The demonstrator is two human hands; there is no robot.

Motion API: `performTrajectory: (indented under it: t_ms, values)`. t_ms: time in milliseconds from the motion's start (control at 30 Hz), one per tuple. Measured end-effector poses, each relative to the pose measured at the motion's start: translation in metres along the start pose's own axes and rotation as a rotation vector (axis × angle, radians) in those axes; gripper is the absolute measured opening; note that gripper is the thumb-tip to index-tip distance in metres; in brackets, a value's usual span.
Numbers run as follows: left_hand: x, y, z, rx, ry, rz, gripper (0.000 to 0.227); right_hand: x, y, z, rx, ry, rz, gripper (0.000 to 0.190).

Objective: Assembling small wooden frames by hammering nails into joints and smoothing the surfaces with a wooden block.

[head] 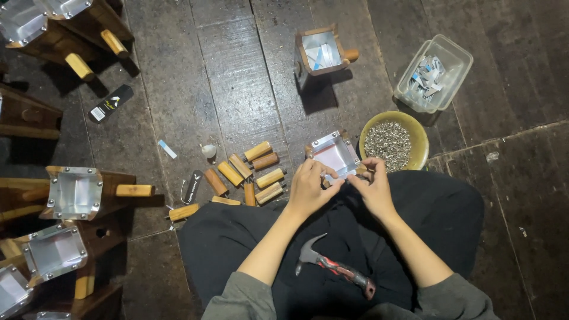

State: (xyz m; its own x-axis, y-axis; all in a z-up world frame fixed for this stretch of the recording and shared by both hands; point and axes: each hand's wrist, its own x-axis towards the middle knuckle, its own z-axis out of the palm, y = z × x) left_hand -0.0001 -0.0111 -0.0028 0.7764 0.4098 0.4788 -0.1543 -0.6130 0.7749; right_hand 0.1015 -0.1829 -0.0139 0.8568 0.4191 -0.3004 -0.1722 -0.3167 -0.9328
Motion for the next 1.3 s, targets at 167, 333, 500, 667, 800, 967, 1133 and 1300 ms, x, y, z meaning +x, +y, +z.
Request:
performTrajectory:
  t_ms: [167, 333, 500, 667, 800, 967, 1133, 1300]
  values:
    - [-0.005, -0.004, 0.006, 0.016, 0.015, -0.002, 0.036, -0.016, -0.021, 0.016, 0.234, -0.001, 0.274, 0.064]
    - [-0.006, -0.002, 0.010, 0.033, 0.027, -0.023, 0.038, -0.018, -0.034, 0.028, 0.397, 0.061, 0.394, 0.049]
    - [-0.006, 0.014, 0.012, 0.149, 0.029, -0.146, 0.038, 0.023, -0.020, 0.012, 0.392, 0.050, 0.424, 0.057]
    - [-0.007, 0.041, 0.017, 0.202, 0.035, -0.240, 0.039, 0.039, -0.007, 0.013, 0.338, 0.004, 0.396, 0.067]
    - [-0.003, 0.070, 0.014, 0.172, -0.085, -0.453, 0.042, 0.046, -0.002, 0.010, 0.065, -0.085, 0.331, 0.054]
    - [-0.002, 0.064, 0.003, 0.068, -0.071, -0.506, 0.029, 0.046, 0.001, 0.020, 0.104, -0.086, 0.287, 0.044]
    - [0.015, 0.039, 0.001, -0.225, 0.018, -0.660, 0.011, 0.045, 0.011, 0.023, 0.130, -0.079, 0.253, 0.037]
    - [0.035, 0.034, 0.013, -0.193, 0.085, -0.548, 0.021, 0.043, 0.012, 0.023, 0.136, -0.076, 0.257, 0.030]
